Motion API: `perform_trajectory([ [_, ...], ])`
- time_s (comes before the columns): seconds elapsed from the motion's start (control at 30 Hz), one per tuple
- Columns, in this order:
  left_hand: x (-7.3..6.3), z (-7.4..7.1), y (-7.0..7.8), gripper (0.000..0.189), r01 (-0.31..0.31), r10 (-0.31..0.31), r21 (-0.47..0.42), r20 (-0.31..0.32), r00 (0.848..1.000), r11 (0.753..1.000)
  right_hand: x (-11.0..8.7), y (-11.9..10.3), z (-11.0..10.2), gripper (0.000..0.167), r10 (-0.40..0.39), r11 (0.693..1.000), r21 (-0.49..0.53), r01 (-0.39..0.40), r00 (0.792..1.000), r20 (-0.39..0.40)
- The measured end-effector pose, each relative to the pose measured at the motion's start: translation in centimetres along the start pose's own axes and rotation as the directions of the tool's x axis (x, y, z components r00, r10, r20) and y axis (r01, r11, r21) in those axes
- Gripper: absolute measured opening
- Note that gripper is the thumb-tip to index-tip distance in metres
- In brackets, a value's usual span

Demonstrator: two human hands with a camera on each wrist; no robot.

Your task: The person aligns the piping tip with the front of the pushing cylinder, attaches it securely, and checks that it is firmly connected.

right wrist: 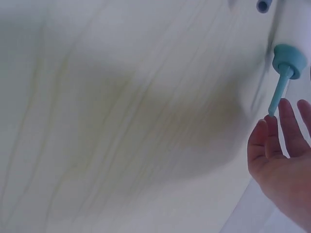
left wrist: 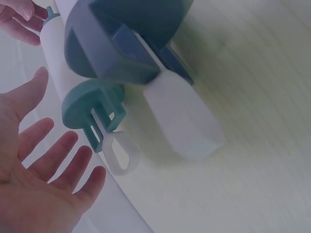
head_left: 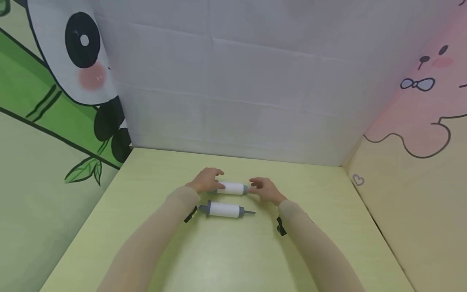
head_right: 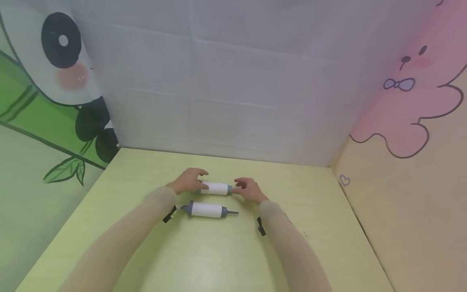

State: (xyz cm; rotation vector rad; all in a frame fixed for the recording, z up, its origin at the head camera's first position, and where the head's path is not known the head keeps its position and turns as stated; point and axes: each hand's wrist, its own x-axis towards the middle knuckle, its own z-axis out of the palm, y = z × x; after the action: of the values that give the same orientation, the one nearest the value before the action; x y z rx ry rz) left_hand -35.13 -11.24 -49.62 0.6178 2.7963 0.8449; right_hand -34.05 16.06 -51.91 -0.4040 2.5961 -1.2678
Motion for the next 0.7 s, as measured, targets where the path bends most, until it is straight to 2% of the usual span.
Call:
perform_trajectory([
  [0.23, -0.3, -0.7, 0.4, 0.059, 0.035, -0.035, -0.004, -0.006, 0.999, 0.999, 0.3, -0.3, -0.7, 0.047, -0.025, 1.000, -0.011, 0.026, 1.000, 0.004],
  [0.47, -0.2, -0.8, 0.4, 0.057, 0.055, -0.055, 0.020, -0.016, 0.998, 0.998, 0.5, -0.6, -1.1, 0.043, -0.022, 1.000, -0.001, 0.022, 1.000, -0.002],
  [0.7, -0.4, -0.9, 1.0, 0.054, 0.063, -0.063, 0.007, 0.000, 0.998, 0.998, 0.6, -0.6, -1.4, 0.037, -0.055, 0.998, -0.007, 0.055, 0.998, 0.015],
])
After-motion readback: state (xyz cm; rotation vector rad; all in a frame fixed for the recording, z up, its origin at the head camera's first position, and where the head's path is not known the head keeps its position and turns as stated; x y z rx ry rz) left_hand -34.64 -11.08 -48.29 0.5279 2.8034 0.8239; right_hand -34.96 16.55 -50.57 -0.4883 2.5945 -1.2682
